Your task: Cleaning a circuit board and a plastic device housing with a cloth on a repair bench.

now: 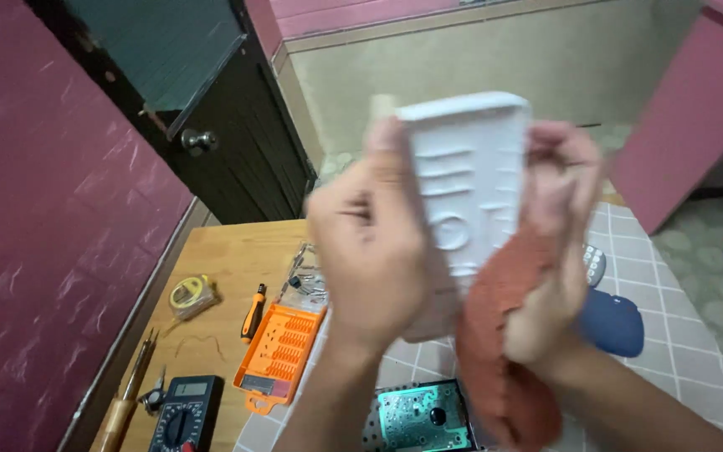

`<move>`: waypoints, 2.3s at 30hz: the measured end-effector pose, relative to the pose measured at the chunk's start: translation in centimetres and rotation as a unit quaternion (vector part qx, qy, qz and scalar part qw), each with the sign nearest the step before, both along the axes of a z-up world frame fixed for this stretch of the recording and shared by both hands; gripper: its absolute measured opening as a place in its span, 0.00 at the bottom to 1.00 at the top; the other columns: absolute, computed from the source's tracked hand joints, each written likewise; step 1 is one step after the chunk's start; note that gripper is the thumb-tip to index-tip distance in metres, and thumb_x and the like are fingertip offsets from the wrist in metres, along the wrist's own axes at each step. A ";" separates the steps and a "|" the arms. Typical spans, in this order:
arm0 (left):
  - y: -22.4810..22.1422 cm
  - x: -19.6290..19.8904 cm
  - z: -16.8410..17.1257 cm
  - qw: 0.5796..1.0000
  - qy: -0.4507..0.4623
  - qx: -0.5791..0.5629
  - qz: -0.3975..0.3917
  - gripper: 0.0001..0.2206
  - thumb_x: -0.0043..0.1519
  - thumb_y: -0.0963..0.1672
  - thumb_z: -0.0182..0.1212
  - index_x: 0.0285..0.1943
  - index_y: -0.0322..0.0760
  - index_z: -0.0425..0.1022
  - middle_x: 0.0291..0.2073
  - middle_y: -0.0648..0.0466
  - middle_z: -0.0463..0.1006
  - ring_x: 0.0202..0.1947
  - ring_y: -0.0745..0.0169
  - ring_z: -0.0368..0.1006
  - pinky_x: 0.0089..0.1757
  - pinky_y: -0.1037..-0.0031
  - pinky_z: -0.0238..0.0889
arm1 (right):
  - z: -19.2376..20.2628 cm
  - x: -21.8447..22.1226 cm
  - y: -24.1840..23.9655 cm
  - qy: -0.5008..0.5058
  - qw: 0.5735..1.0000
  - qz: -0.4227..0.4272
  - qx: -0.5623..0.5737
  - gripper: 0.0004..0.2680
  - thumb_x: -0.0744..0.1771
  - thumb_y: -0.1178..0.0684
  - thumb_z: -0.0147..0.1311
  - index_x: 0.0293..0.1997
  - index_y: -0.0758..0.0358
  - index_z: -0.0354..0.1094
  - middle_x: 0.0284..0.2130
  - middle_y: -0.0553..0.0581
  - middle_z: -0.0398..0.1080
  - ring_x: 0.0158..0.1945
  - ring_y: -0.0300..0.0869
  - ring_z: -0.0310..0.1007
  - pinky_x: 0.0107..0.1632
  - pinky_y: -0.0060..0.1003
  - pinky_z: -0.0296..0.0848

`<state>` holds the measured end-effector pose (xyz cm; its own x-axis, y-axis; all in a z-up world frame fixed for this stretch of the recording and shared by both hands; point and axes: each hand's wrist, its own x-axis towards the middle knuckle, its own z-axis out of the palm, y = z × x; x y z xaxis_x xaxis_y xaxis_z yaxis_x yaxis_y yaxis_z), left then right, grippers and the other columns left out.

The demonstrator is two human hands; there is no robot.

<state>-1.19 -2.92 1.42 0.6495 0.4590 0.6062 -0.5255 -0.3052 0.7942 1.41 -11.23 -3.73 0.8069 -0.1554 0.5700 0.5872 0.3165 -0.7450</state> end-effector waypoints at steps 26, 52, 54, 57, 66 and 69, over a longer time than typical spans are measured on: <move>-4.6 2.6 -2.0 0.953 -0.059 -0.298 0.020 0.22 0.66 0.56 0.45 0.21 0.46 0.64 0.16 0.62 0.71 0.17 0.73 0.66 0.23 0.79 0.60 | 1.4 0.6 -4.1 -0.092 0.973 0.131 0.166 0.12 0.73 0.42 0.37 0.51 0.60 0.55 0.48 0.70 0.66 0.48 0.54 0.74 0.56 0.47 0.76; -1.0 -2.6 1.4 0.995 0.044 -0.015 -0.091 0.06 0.55 0.42 0.71 0.37 0.34 0.84 0.32 0.54 0.86 0.31 0.72 0.78 0.32 0.80 0.75 | 2.5 3.8 -8.3 -0.022 0.994 0.103 0.007 0.18 0.68 0.30 0.43 0.45 0.55 0.57 0.46 0.68 0.71 0.39 0.49 0.78 0.41 0.36 0.80; -0.4 -2.6 1.8 0.998 0.053 -0.008 -0.043 0.06 0.55 0.43 0.71 0.33 0.33 0.84 0.26 0.58 0.82 0.27 0.73 0.76 0.28 0.80 0.73 | 2.5 2.7 -6.5 -0.033 0.996 0.082 0.000 0.16 0.71 0.34 0.37 0.48 0.57 0.58 0.46 0.66 0.75 0.45 0.44 0.78 0.51 0.33 0.79; 1.4 -3.8 2.3 0.981 0.147 0.117 -0.058 0.09 0.54 0.47 0.72 0.30 0.37 0.87 0.18 0.64 0.76 0.20 0.79 0.65 0.19 0.81 0.60 | 3.3 2.9 -6.9 0.001 0.966 0.250 0.061 0.15 0.70 0.37 0.46 0.45 0.59 0.59 0.42 0.69 0.71 0.40 0.58 0.80 0.46 0.50 0.83; 0.2 -2.5 1.6 0.996 0.014 -0.023 -0.086 0.06 0.57 0.43 0.69 0.33 0.33 0.82 0.26 0.57 0.82 0.28 0.72 0.78 0.29 0.78 0.78 | 1.5 2.8 -5.7 0.008 0.994 0.074 0.074 0.13 0.71 0.36 0.44 0.49 0.52 0.64 0.32 0.41 0.60 0.38 0.27 0.65 0.45 0.20 0.66; 1.9 -3.7 2.5 0.976 0.121 0.142 -0.114 0.11 0.56 0.47 0.67 0.38 0.34 0.87 0.20 0.59 0.81 0.18 0.75 0.69 0.18 0.81 0.61 | 2.8 3.4 -7.1 -0.013 0.968 0.250 0.034 0.15 0.71 0.36 0.43 0.48 0.59 0.59 0.43 0.65 0.72 0.41 0.54 0.78 0.46 0.48 0.85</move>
